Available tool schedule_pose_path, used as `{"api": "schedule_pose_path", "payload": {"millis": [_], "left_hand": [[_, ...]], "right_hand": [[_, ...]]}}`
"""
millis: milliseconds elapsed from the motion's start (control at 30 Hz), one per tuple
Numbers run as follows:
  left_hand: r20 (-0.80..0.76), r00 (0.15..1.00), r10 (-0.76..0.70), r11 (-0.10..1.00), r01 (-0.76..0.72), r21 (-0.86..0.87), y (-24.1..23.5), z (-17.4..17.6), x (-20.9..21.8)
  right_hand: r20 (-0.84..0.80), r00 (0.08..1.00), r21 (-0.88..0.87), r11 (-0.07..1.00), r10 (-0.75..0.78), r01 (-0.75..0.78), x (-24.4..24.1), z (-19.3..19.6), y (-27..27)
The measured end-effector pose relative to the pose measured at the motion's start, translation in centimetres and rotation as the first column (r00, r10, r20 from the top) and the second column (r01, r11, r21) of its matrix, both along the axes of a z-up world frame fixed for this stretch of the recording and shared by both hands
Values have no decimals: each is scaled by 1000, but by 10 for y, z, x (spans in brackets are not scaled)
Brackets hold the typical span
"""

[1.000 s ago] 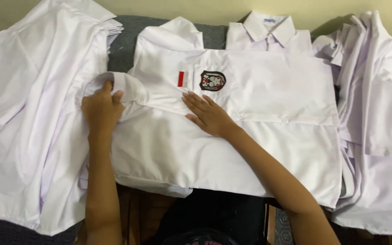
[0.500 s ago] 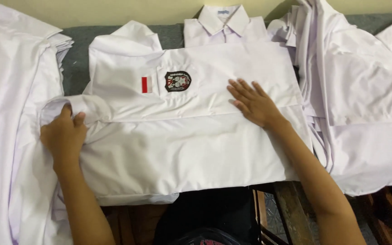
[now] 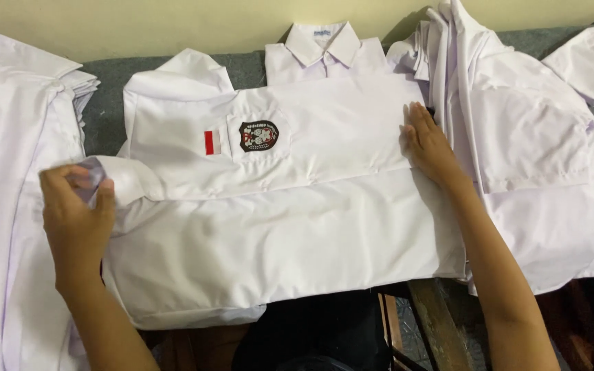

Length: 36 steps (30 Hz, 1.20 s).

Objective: The person folds a white long-sleeved shirt with a logo on the chest, smoothing the fabric and aligning the sleeves. They then fold the shirt in half and button the front placket to secure the fold.

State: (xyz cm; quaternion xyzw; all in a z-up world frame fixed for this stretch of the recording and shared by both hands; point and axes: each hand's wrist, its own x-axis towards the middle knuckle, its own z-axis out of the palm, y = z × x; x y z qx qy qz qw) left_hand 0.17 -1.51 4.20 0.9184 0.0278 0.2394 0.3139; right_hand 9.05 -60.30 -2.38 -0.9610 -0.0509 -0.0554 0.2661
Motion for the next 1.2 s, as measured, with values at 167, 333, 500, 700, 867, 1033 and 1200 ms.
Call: {"api": "schedule_pose_path", "payload": {"millis": [167,333,500,700,867,1033,1200], "left_hand": [[233,903,-360,930,327,169,-32,12,49],[-436,875,-211,974,225,-20,-64,-69,144],[-606,795,8,915,239,325,-74,-112,186],[-109,988,106,915,-54,401,-52,-131,212],[67,972,224,952,-233,197,-54,-90,233],[-94,966,239,970,-241,-11,-41,-71,272],[-28,994,107,994,-106,37,-2,-91,322]], "right_hand": [[-131,991,-182,983,-36,11,25,-4,-2],[-153,986,-301,953,-69,20,46,-5,-7],[71,973,-366,902,-219,230,85,-47,-27],[334,906,-339,863,-260,373,112,-59,-48],[454,888,-508,799,-68,321,146,-57,-50],[294,940,-456,890,174,-23,143,-25,-11],[214,975,-420,906,52,44,151,-42,-19]]}}
